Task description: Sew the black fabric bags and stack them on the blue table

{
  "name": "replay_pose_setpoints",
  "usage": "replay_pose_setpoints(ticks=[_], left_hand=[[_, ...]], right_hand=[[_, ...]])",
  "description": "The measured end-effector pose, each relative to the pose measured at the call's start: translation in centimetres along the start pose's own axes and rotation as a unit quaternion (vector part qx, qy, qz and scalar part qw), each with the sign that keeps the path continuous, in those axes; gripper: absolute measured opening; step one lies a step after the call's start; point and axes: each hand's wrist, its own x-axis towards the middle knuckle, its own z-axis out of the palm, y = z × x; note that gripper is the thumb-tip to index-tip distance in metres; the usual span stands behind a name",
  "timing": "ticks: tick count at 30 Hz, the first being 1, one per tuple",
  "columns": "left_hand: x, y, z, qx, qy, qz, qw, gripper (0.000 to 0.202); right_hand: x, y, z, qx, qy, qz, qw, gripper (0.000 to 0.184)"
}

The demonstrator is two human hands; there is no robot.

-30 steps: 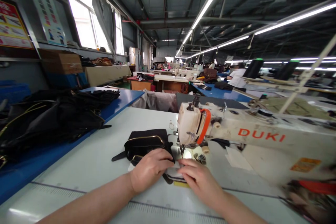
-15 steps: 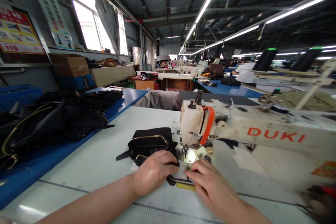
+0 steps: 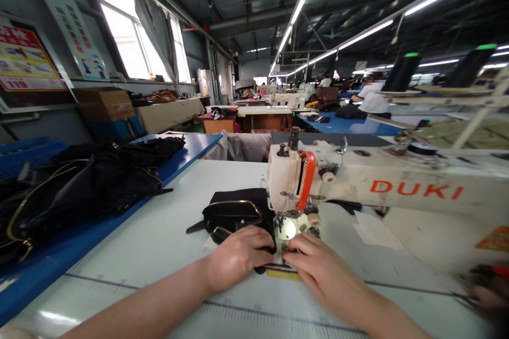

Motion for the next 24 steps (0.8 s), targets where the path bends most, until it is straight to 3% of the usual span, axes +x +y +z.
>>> replay_pose_setpoints(ticks=[24], left_hand=[[-0.35, -0.05, 0.34, 0.027, 0.020, -0.021, 0.999, 0.023]], right_hand=[[-0.01, -0.08, 0.16, -0.008, 0.006, 0.001, 1.000, 0.025]])
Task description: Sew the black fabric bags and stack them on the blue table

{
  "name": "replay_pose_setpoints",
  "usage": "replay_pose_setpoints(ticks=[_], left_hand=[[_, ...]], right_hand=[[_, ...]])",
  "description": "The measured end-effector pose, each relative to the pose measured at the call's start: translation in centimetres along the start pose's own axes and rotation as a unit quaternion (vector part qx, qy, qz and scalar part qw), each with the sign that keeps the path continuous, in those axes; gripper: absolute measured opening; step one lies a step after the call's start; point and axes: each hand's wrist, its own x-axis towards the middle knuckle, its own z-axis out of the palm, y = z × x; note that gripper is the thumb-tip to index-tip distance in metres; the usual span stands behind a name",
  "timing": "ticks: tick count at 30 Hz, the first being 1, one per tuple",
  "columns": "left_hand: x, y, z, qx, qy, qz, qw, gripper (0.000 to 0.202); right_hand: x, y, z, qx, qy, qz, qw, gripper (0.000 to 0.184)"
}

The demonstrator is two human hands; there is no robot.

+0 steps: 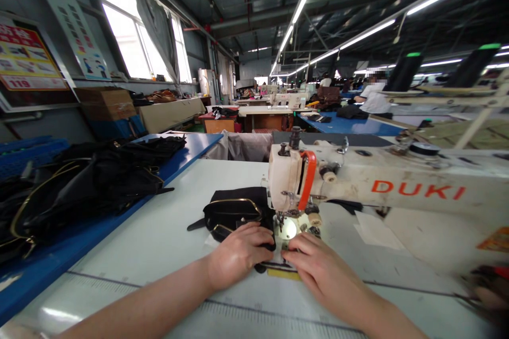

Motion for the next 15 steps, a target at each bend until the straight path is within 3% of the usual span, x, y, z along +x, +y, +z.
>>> replay_pose_setpoints(ticks=[7, 15], left_hand=[[0.2, 0.3, -0.5, -0.028, -0.011, -0.006, 1.000, 0.024], [0.3, 0.5, -2.3, -0.083, -0.081, -0.039, 0.992, 0.025]], right_hand=[[0.2, -0.4, 0.8, -0.031, 0.030, -0.015, 0.999, 0.022], [0.5, -1.1, 1.0, -0.059, 0.036, -0.020, 0.997, 0.018]])
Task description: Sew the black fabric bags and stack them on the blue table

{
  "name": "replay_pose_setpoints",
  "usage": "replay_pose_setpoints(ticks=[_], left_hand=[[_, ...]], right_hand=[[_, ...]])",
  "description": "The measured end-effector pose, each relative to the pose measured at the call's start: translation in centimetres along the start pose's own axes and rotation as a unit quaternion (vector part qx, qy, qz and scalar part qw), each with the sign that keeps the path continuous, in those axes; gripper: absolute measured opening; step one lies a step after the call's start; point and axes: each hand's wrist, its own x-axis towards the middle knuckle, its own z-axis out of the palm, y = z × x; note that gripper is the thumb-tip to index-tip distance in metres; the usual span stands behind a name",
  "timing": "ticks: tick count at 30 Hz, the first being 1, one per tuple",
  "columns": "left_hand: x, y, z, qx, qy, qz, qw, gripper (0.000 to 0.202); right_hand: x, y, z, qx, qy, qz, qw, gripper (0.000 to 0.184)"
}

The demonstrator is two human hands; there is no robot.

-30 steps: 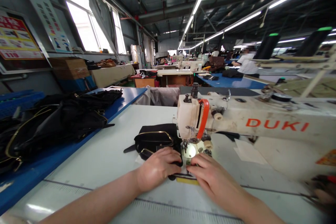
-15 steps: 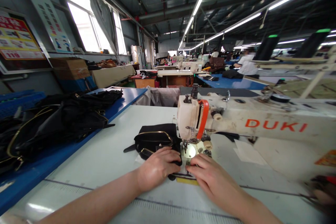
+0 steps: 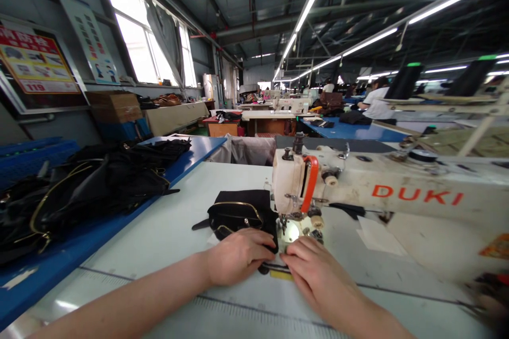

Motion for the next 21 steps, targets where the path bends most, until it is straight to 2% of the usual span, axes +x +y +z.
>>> replay_pose_setpoints(ticks=[10, 15, 21], left_hand=[[1.4, -1.2, 1.9, 0.067, 0.053, 0.000, 0.996, 0.023], [2.5, -1.6, 1.9, 0.070, 0.051, -0.007, 0.996, 0.021], [2.6, -1.7, 2.0, 0.079, 0.060, -0.014, 0.995, 0.022]], right_hand=[[0.5, 1.2, -0.4, -0.023, 0.030, 0.026, 0.999, 0.021], [0.6, 2.0, -0.3, -0.041, 0.024, 0.046, 0.998, 0.021], [0.7, 2.2, 0.0, -0.054, 0.011, 0.058, 0.997, 0.020]])
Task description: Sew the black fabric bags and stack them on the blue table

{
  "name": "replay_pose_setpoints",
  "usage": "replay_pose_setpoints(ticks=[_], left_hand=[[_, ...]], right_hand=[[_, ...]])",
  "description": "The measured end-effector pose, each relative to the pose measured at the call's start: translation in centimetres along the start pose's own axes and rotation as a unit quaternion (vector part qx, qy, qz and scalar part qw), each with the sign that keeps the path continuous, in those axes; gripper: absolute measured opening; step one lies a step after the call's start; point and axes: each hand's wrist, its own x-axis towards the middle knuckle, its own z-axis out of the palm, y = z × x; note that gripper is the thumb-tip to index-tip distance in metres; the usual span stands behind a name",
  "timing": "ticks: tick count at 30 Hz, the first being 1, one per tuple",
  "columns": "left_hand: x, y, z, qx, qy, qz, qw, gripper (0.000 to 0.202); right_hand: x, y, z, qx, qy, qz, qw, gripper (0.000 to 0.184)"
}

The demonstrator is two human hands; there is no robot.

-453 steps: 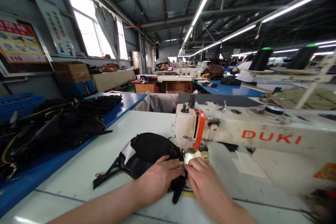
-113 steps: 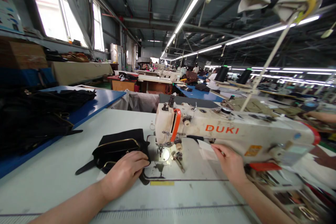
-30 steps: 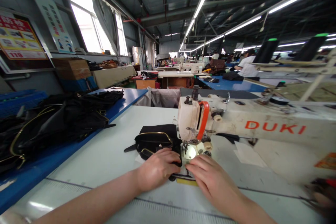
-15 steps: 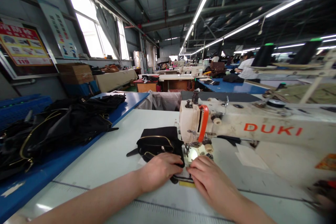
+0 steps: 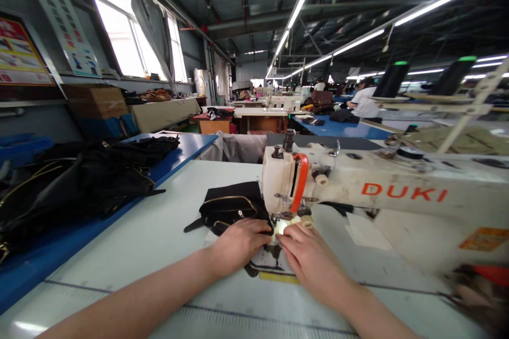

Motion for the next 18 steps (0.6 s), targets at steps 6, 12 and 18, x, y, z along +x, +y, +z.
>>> replay_pose_setpoints(ticks=[6, 12, 18], left_hand=[[0.09, -0.04, 0.05, 0.002, -0.005, -0.006, 1.000, 0.021], [0.19, -0.04, 0.00, 0.002, -0.010, -0.011, 1.000, 0.022], [0.23, -0.17, 0.07, 0.002, -0.014, -0.015, 1.000, 0.023]], right_hand=[[0.15, -0.05, -0.02, -0.006, 0.006, 0.003, 1.000, 0.021], [0.08, -0.01, 0.07, -0.008, 0.015, -0.002, 1.000, 0.021], [-0.12, 0.00, 0.06, -0.008, 0.002, 0.001, 1.000, 0.022]])
